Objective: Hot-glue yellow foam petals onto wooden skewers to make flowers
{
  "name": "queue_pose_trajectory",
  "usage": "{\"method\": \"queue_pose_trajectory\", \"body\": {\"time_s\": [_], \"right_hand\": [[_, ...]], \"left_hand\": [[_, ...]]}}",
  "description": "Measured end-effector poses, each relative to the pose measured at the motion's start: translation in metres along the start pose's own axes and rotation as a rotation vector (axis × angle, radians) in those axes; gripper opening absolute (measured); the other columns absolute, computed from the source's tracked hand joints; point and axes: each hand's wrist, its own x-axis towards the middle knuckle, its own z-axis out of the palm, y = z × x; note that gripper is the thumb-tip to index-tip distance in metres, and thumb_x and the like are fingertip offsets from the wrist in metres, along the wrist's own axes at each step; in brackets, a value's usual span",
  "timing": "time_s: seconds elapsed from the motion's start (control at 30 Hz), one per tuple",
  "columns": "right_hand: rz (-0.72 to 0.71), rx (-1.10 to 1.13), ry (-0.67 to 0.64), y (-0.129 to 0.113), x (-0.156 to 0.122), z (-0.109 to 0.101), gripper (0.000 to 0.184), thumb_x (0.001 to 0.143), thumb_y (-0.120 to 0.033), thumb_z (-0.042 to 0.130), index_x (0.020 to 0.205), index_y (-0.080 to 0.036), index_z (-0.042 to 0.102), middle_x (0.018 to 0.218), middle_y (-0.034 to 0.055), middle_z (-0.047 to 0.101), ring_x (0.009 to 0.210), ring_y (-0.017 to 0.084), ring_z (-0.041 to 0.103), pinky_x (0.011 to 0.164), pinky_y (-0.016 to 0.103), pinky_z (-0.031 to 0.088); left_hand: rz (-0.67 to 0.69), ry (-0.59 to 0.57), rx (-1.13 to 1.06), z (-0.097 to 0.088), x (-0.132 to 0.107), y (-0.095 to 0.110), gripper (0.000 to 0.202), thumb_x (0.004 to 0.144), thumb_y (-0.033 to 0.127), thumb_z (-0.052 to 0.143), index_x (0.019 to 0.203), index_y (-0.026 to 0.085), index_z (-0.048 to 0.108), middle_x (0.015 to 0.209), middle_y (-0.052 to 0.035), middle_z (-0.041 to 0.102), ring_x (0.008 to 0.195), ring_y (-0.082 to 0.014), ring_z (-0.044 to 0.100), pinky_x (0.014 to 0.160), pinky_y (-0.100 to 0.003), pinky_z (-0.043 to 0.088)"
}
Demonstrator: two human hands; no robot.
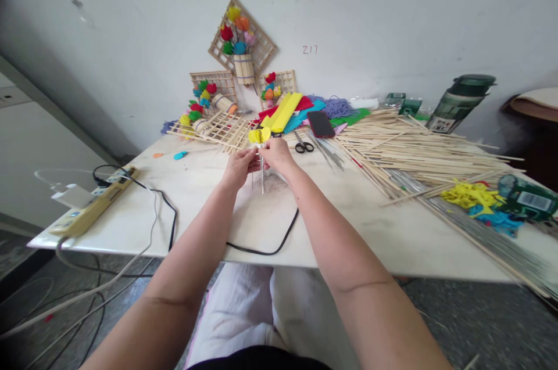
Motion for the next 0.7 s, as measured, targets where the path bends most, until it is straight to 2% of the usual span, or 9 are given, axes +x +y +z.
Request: {"method": "queue_pose_trajectory", "body": {"time_s": [0.33,0.6,0.7], "right_hand": [[-0.005,-0.013,0.014,0.008,0.005,0.006,0.022,0.069,-0.014,0.055,0.051,-0.02,0.045,0.034,-0.0053,0.048,0.034,0.012,0.053,0.038,0.02,0.042],[0.023,0.058,-0.006,0.011,0.006,0.007,0.021,0.071,-0.011,0.053,0.053,-0.02,0.046,0.035,-0.0055,0.048,0.034,0.012,0.052,0.039,0.021,0.044],[0.027,0.067,-0.004,0.012,0.007,0.007,0.021,0.071,-0.011,0.053,0.053,-0.02,0.046,0.036,-0.0055,0.048,0.035,0.012,0.052,0.039,0.021,0.045]], "left_hand": [[-0.017,-0.07,-0.093,0.0,-0.003,0.002,0.025,0.071,0.034,0.07,0.077,0.011,0.062,0.058,0.0006,0.062,0.05,-0.008,0.058,0.054,-0.02,0.049],[-0.047,-0.113,-0.055,0.0,-0.002,0.001,0.033,0.072,0.043,0.068,0.08,0.012,0.06,0.059,-0.0005,0.063,0.05,-0.0091,0.059,0.051,-0.02,0.047],[-0.04,-0.143,-0.055,0.0,-0.004,0.002,0.035,0.072,0.044,0.068,0.082,0.012,0.06,0.061,-0.0014,0.063,0.052,-0.01,0.061,0.054,-0.021,0.049]]}}
